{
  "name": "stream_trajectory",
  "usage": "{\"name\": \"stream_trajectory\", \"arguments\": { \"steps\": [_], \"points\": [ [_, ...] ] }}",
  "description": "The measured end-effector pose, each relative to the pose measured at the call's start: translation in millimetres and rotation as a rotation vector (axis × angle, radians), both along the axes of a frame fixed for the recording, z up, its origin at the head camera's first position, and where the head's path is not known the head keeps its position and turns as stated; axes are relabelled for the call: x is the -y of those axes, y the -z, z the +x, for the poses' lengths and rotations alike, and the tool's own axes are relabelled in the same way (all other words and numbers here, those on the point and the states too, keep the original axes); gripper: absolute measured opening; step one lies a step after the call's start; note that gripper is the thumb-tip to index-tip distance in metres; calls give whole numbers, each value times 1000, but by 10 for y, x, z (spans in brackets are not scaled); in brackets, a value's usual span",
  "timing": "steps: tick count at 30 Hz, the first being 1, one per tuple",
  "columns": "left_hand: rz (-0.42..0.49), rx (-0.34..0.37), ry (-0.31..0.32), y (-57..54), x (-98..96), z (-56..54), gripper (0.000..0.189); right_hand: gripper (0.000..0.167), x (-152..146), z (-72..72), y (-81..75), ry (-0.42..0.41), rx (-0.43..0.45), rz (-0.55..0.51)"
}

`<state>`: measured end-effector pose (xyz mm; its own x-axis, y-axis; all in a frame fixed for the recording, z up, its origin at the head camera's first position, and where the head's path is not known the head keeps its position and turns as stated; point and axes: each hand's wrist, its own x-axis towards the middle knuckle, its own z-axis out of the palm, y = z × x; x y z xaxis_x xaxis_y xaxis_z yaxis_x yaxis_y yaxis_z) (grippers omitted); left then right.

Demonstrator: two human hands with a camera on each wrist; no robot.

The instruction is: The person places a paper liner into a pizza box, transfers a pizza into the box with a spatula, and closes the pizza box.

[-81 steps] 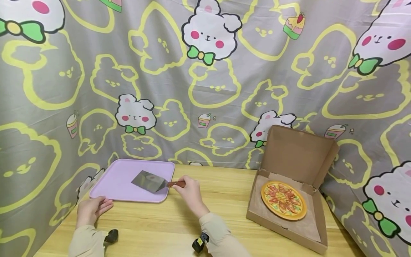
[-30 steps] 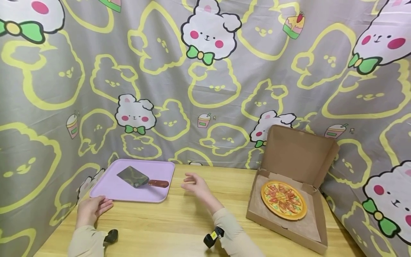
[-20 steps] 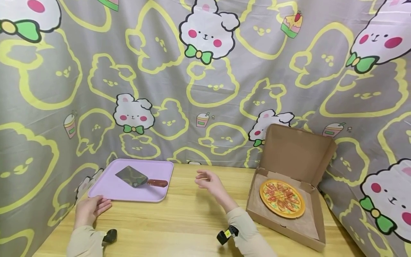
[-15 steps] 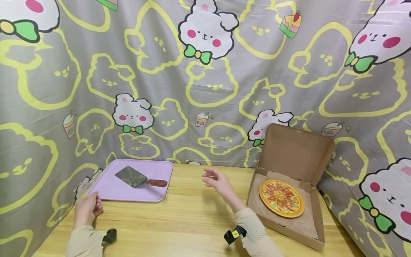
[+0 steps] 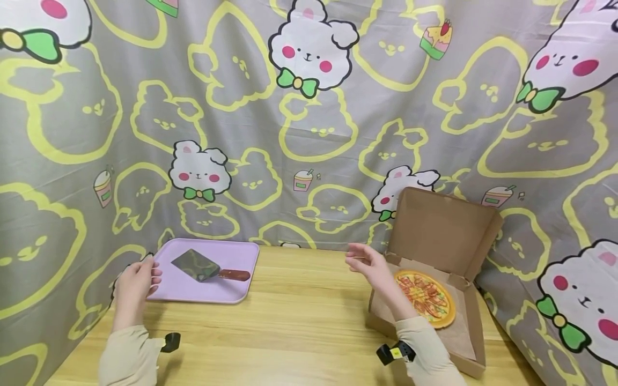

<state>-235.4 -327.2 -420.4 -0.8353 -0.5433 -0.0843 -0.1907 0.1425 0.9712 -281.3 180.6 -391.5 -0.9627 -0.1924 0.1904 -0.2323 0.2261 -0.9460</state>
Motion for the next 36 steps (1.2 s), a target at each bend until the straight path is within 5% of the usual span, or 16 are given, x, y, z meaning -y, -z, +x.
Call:
{"name": "stream_trajectory", "arguments": {
  "steps": [14, 23, 29, 36],
  "points": [
    [-137, -244, 138, -685, -804, -145, 37, 51, -880, 141, -411, 113, -136, 203],
    [-345, -247, 305, -938, -1467, -455, 48, 56, -1467, 201, -675, 305, -258, 375],
    [-321, -323, 443, -1123, -2034, -607, 38, 66, -1813, 226, -797, 453, -217, 511],
    [-400, -375, 573, -1333, -2642, -715, 37, 77, -2103, 155, -837, 534, -109, 482]
  ]
}}
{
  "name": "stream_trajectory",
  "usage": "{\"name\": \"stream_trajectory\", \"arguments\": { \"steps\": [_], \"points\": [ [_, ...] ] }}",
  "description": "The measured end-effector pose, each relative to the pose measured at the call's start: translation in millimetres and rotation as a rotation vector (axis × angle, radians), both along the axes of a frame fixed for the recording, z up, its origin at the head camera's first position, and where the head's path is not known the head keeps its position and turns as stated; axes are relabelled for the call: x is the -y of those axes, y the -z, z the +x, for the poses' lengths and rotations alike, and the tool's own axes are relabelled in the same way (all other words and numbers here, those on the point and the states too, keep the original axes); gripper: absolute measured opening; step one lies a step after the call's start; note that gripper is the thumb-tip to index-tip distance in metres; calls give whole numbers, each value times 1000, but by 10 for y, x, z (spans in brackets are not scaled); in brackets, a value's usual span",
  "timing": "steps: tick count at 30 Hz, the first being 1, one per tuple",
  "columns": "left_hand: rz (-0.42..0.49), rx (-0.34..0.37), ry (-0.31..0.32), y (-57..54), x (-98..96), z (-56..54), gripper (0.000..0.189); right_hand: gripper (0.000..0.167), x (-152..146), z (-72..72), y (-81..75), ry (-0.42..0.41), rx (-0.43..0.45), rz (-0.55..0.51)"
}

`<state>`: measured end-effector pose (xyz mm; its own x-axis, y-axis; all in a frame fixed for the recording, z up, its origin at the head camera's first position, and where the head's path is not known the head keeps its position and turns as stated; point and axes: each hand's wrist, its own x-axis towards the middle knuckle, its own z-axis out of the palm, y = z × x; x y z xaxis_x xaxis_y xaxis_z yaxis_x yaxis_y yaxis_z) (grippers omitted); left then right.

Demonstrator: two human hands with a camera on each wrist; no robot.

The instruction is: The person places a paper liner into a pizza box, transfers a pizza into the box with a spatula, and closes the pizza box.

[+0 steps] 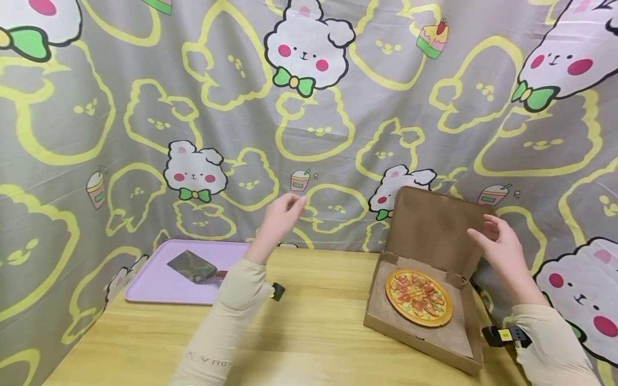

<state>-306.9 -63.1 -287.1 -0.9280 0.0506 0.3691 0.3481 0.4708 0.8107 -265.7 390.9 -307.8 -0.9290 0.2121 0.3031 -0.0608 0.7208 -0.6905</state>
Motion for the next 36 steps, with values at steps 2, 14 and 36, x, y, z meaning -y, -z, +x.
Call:
{"name": "stream_trajectory", "arguments": {
  "steps": [2, 14, 36],
  "points": [
    [-33, -8, 29, -32, -163, -51, 36, 79, -76, -38, 3, 24, 23, -15],
    [-110, 53, 173, -56, -1089, -507, 40, 81, -408, -339, 72, 140, 70, -39],
    [-173, 159, 212, 408, -2270, -1223, 57, 89, -572, -549, 271, 232, 232, -139]
  ]
}}
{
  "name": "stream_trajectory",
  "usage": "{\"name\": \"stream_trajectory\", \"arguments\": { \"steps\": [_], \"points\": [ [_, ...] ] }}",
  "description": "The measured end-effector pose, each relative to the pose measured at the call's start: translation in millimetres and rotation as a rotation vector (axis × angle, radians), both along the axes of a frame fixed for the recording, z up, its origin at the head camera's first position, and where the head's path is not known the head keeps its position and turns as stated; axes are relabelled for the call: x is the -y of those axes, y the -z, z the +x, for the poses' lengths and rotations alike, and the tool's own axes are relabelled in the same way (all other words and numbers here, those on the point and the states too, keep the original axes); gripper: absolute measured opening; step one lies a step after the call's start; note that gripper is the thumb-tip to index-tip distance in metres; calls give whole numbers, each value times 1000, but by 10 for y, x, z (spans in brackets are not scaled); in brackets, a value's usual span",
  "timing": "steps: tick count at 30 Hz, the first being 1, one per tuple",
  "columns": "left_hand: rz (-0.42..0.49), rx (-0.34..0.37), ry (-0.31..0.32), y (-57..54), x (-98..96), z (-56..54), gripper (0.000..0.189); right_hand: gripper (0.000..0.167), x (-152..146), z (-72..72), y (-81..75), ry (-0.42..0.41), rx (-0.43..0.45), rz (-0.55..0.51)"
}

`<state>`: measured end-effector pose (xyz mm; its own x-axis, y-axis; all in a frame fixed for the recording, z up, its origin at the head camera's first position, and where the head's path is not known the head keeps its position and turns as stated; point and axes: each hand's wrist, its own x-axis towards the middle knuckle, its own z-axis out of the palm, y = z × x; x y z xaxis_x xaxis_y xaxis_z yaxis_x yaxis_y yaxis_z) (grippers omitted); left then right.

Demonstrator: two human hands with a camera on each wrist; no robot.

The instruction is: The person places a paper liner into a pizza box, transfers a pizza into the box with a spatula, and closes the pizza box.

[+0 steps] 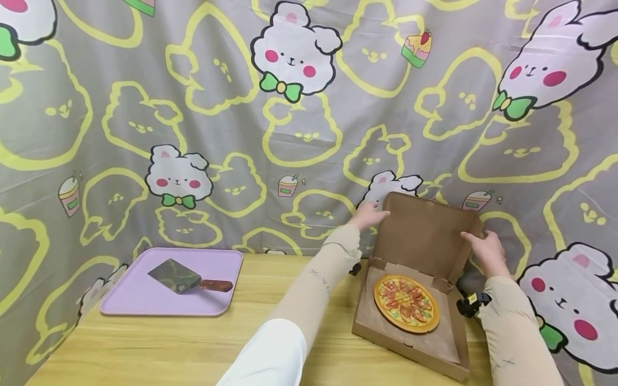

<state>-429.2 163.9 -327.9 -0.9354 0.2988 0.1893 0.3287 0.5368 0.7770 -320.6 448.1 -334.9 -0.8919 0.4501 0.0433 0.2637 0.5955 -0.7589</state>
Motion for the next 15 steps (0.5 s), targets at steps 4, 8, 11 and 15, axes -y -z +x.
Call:
{"name": "stream_trajectory", "arguments": {
  "steps": [4, 8, 11, 15],
  "points": [
    [-1, 94, 12, 26, -119, -21, 64, 86, 13, 8, 10, 11, 16, -3],
    [19, 140, 59, 77, -185, -67, 65, 83, 48, 5, 18, 19, -13, -64],
    [42, 136, 88, 220, -271, -272, 66, 81, 82, -15, 19, 25, -38, -87],
    [62, 141, 106, 233, -283, -301, 61, 75, 111, -42, 14, 47, -63, -64]
  ]
}}
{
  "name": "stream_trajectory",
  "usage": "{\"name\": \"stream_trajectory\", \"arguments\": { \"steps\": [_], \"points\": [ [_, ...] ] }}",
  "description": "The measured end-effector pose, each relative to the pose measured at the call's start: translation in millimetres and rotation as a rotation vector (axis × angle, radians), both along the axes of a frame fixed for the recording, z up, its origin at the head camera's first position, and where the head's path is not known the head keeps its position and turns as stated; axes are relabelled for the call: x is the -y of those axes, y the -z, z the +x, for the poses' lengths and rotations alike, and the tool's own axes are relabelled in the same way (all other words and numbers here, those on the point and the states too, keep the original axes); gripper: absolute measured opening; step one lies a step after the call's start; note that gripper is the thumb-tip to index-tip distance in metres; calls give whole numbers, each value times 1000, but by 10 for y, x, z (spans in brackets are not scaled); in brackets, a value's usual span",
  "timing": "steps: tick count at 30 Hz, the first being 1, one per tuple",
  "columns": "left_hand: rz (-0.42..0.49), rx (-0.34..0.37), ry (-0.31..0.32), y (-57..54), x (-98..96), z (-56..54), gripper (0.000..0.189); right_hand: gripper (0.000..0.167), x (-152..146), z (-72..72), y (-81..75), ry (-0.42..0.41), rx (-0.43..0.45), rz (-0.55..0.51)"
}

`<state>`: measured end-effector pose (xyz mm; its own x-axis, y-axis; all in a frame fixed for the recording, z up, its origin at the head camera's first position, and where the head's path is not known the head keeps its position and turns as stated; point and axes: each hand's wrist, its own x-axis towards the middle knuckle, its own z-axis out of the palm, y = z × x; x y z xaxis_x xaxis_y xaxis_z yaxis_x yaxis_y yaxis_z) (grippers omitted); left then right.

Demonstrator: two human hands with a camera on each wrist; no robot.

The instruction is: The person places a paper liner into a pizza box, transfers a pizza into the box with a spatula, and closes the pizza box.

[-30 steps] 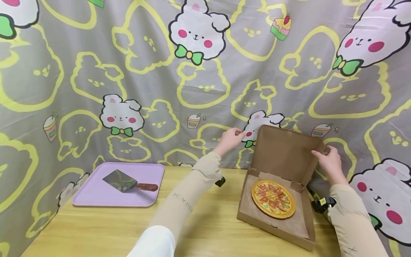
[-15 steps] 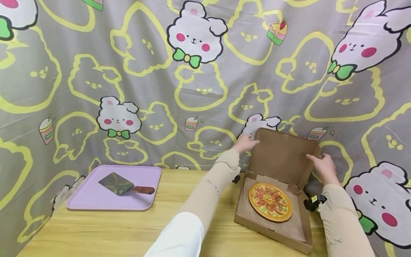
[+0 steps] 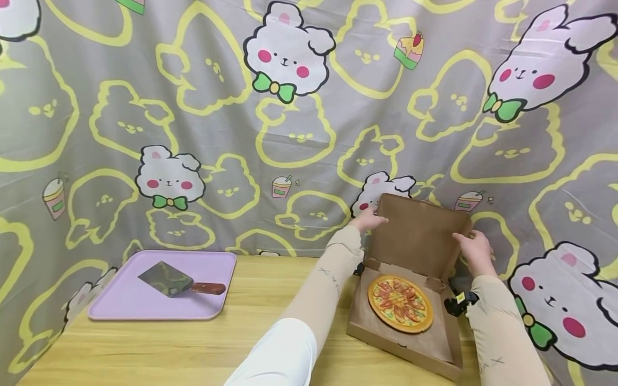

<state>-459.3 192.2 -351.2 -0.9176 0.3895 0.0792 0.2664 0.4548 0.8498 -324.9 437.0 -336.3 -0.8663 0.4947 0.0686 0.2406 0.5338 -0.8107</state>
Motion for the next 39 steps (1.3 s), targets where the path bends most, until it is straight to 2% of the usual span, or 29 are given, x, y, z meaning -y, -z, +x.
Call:
{"name": "stream_trajectory", "arguments": {
  "steps": [2, 3, 9, 13, 15, 20, 26, 29, 32, 39],
  "points": [
    [15, -13, -4, 14, 4, 14, 59, 72, 15, 0, 2, 20, -8, 11],
    [21, -4, 3, -104, 82, 188, 59, 70, 18, 0, 2, 39, -16, 18],
    [33, -52, -3, -71, 102, 218, 59, 58, 41, 39, -10, 143, -60, 58],
    [-30, -116, -27, -88, 119, 220, 55, 48, 46, 75, -8, 165, -114, 119],
    [-105, -180, -55, -106, 120, 221, 48, 44, 42, 90, -2, 173, -151, 145],
    [-261, -315, -176, -159, 106, 238, 27, 40, 12, 112, -7, 162, -202, 181],
    [-310, -338, -286, -223, 101, 269, 22, 39, 10, 151, -36, 145, -218, 211],
    [-345, -349, -321, -264, 110, 287, 22, 40, 14, 177, -63, 136, -207, 218],
    [-379, -356, -312, -298, 132, 313, 22, 41, 17, 218, -84, 140, -198, 235],
    [-433, -383, -229, -336, 244, 370, 13, 41, 52, 313, -60, 123, -192, 261]
  ]
}}
